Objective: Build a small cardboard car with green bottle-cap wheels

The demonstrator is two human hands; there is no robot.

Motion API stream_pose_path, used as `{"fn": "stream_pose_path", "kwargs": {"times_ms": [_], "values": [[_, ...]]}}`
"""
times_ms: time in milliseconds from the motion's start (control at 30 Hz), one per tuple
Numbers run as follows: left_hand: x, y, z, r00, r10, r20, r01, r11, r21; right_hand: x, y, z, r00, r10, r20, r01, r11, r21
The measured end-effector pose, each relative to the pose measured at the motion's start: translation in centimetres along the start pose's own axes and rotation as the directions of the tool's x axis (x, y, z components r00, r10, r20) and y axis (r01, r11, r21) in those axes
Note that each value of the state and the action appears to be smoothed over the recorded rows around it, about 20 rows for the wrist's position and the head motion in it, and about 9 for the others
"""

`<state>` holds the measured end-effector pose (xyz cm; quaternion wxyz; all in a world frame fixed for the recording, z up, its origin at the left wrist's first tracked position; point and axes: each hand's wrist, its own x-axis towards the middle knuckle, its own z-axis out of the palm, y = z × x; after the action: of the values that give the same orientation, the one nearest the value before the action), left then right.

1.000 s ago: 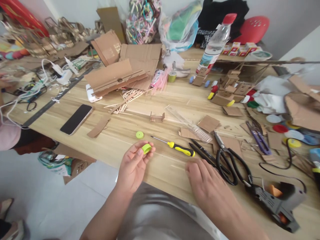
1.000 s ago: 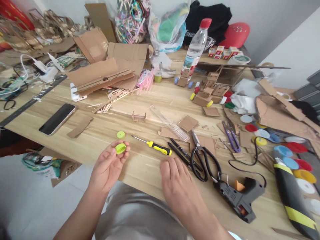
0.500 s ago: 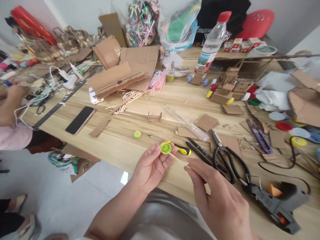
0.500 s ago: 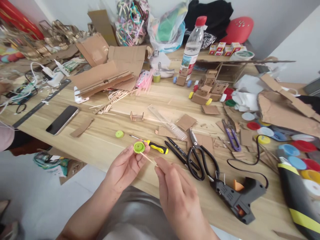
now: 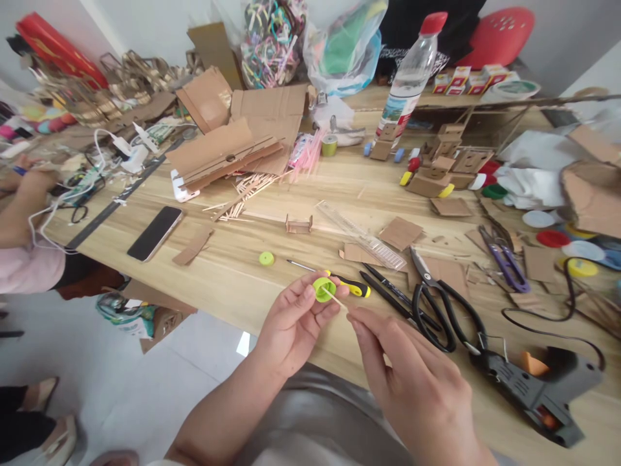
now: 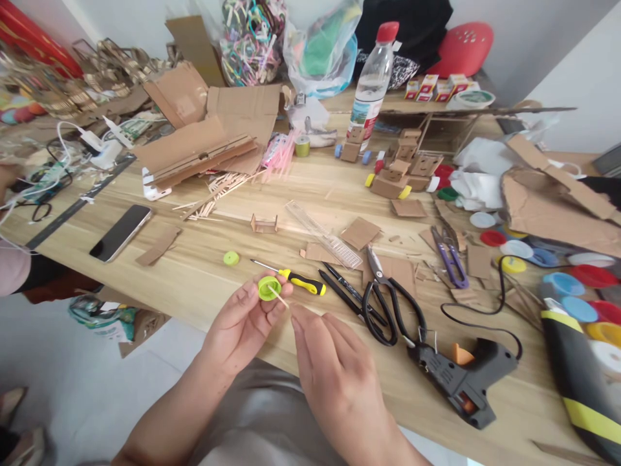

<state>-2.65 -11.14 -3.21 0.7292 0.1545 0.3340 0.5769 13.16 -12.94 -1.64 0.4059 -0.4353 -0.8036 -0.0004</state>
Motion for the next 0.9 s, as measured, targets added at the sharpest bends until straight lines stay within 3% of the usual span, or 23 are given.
{"fn": "stream_pose_path", "kwargs": {"times_ms": [267, 433, 667, 800, 900], "values": [[-0.1, 0.2, 0.1, 0.999, 0.038, 0.005, -0.038, 0.999, 0.022, 0.3, -0.2, 0.0, 1.0, -0.027, -0.001, 0.027, 1.0, 0.0], [0.0, 0.0, 0.0, 0.991, 0.133, -0.034, -0.126, 0.979, 0.161, 0.3, -0.2, -0.1, 1.0, -0.022, -0.001, 0.022, 1.0, -0.006], [0.2, -0.5, 0.0, 0.969, 0.248, 0.006, -0.243, 0.941, 0.238, 0.4, 0.1, -0.1, 1.0, 0.013, -0.012, -0.013, 0.999, 0.044], [0.1, -0.7, 0.0, 0.948, 0.317, 0.037, -0.315, 0.908, 0.275, -0.1, 0.7, -0.2, 0.993, 0.096, 0.062, -0.105, 0.982, 0.158], [-0.1, -0.5, 0.3, 0.936, 0.347, 0.061, -0.348, 0.884, 0.311, -0.8, 1.2, -0.1, 0.966, 0.225, 0.125, -0.255, 0.904, 0.343]]}}
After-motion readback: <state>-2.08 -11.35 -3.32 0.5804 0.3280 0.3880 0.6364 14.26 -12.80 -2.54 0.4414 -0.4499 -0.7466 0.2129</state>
